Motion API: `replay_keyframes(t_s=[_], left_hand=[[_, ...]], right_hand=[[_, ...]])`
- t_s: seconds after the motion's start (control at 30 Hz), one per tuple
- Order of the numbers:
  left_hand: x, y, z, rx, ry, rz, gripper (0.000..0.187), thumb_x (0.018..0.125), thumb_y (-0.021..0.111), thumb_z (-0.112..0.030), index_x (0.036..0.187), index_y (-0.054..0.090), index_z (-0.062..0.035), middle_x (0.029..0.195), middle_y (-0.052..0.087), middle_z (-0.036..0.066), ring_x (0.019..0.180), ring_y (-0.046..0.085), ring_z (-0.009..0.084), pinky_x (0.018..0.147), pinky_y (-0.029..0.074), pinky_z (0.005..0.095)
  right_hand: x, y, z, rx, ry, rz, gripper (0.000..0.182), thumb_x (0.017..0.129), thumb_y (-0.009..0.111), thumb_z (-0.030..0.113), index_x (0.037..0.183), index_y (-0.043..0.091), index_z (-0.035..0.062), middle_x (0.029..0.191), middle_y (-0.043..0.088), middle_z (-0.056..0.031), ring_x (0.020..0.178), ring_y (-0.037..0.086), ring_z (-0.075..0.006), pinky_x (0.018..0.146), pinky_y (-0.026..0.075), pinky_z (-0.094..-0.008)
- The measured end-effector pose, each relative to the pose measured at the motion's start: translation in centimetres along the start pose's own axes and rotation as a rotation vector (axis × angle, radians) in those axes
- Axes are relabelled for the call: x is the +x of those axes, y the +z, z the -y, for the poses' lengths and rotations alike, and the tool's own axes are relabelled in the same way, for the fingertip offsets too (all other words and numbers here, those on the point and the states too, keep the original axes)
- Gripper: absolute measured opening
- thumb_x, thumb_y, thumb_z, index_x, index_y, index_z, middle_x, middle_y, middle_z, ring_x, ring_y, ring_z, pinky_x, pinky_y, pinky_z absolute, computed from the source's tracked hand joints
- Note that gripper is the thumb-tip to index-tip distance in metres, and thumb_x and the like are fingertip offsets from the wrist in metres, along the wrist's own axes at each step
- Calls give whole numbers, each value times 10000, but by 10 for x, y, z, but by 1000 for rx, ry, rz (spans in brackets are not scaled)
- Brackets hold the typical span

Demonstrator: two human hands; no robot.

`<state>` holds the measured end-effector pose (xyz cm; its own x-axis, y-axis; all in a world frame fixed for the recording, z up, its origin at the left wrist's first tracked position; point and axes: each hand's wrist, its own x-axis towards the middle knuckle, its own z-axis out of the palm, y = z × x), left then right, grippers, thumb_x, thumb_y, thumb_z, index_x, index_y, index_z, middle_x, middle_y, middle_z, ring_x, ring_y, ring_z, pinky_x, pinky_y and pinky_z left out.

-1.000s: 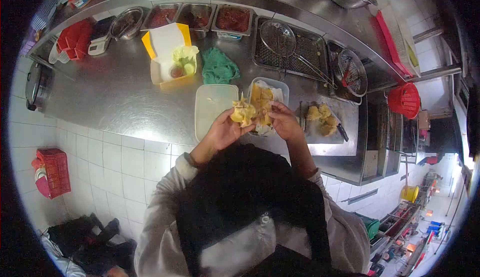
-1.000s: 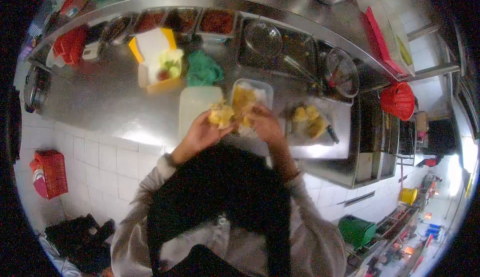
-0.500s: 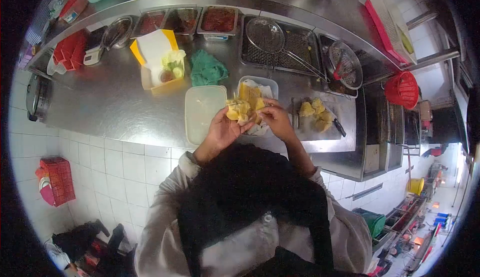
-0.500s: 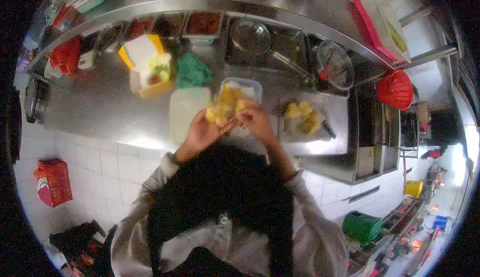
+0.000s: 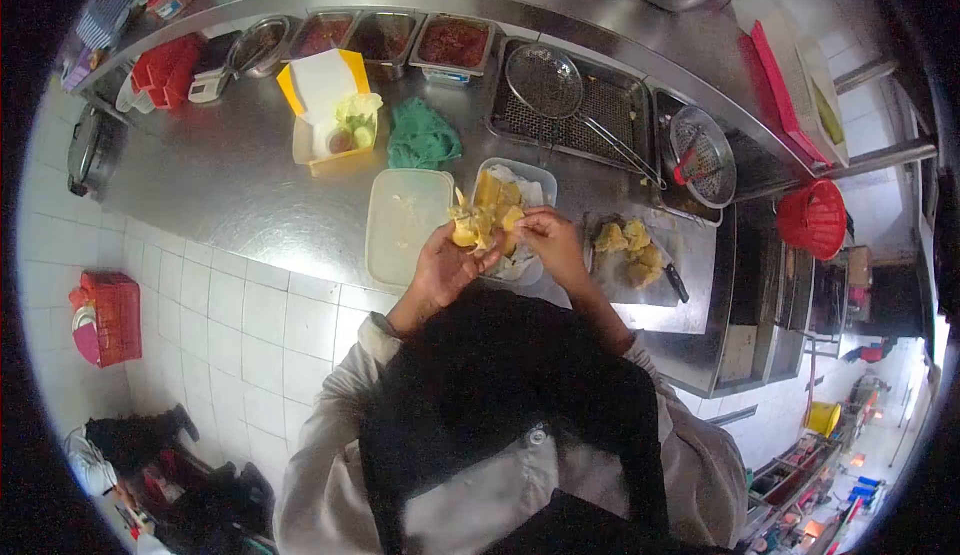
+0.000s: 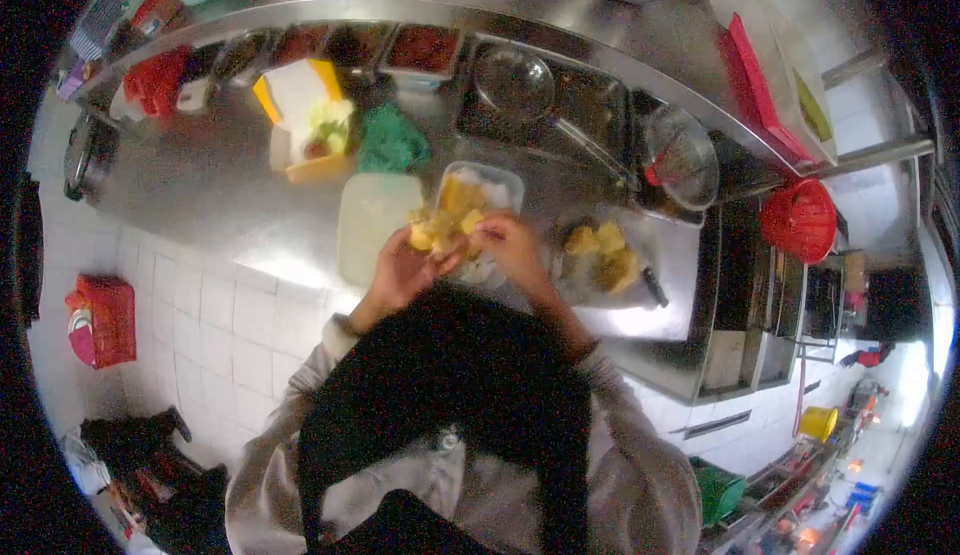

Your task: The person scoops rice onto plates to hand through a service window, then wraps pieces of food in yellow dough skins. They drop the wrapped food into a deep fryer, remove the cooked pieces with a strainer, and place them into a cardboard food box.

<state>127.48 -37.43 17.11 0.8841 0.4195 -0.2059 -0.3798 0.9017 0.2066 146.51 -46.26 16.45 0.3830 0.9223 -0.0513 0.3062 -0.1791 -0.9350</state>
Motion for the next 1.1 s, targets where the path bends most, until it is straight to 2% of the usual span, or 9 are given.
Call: replay_keyframes(t_s=[0.1, 0.27, 0.37, 0.47, 0.7, 0.8, 0.9, 0.97, 1.1], left_hand=[[-1, 7, 8, -16, 38, -10, 465, 912, 389, -371, 1269, 407, -73, 1277, 466, 126, 1181, 448, 280, 1003, 342, 437], [-6, 14, 13, -36, 88, -57, 454, 914, 381, -367, 1253, 416, -67, 1262, 475, 127, 1158, 463, 272, 996, 352, 445], [-7, 10, 16, -37, 131, -67, 489, 921, 381, -371, 1257, 379, -16, 1251, 471, 167, 1134, 478, 302, 971, 385, 455], [-10, 12, 16, -38, 126, -77, 488, 920, 387, -368, 1255, 380, -13, 1246, 474, 171, 1126, 486, 306, 959, 402, 448], [-13, 13, 19, -51, 126, -102, 489, 927, 373, -364, 1267, 371, -13, 1249, 472, 165, 1120, 492, 300, 954, 412, 437], [-16, 15, 17, -22, 109, -113, 491, 926, 377, -365, 1273, 367, -18, 1248, 472, 165, 1119, 494, 298, 956, 411, 427], [-16, 16, 17, 23, 100, -151, 495, 925, 380, -369, 1276, 364, -21, 1244, 478, 159, 1114, 500, 292, 956, 413, 414], [-15, 14, 17, 26, 106, -174, 498, 925, 380, -373, 1276, 364, -21, 1243, 481, 154, 1113, 503, 288, 956, 414, 408], [-15, 2, 15, 70, 103, -127, 502, 914, 379, -382, 1287, 380, -46, 1269, 472, 131, 1154, 468, 283, 1002, 367, 420]], right_hand=[[-1, 6, 3, 92, 29, -17, 120, 735, 687, 36, 832, 641, -18, 1009, 530, -77, 901, 567, -145, 766, 495, -255], [-2, 3, 6, -277, -261, -39, 116, 734, 695, 90, 822, 655, 25, 939, 555, -58, 824, 580, -160, 647, 483, -269], [-2, -2, 20, -182, -212, 75, 112, 748, 680, 104, 824, 649, 28, 870, 575, -67, 772, 584, -175, 606, 471, -281], [0, -1, 19, -224, -132, 120, 102, 769, 653, 94, 833, 635, 16, 823, 587, -80, 733, 587, -176, 606, 470, -282], [4, -4, 22, -218, -196, 166, 100, 789, 627, 81, 850, 607, 5, 817, 592, -86, 699, 591, -198, 615, 471, -290], [5, -5, 27, -226, -117, 209, 114, 797, 618, 86, 873, 592, 5, 831, 596, -99, 711, 597, -208, 623, 471, -304], [4, -2, 25, -297, -201, 167, 118, 818, 598, 106, 885, 578, 11, 849, 598, -119, 721, 601, -236, 621, 468, -325], [4, 4, 16, -192, -199, 145, 135, 832, 565, 144, 868, 566, 14, 848, 603, -154, 796, 587, -335, 703, 469, -379], [4, 5, 18, -457, -369, 196, 137, 824, 559, 124, 919, 571, 27, 901, 593, -170, 848, 579, -345, 730, 468, -388]])
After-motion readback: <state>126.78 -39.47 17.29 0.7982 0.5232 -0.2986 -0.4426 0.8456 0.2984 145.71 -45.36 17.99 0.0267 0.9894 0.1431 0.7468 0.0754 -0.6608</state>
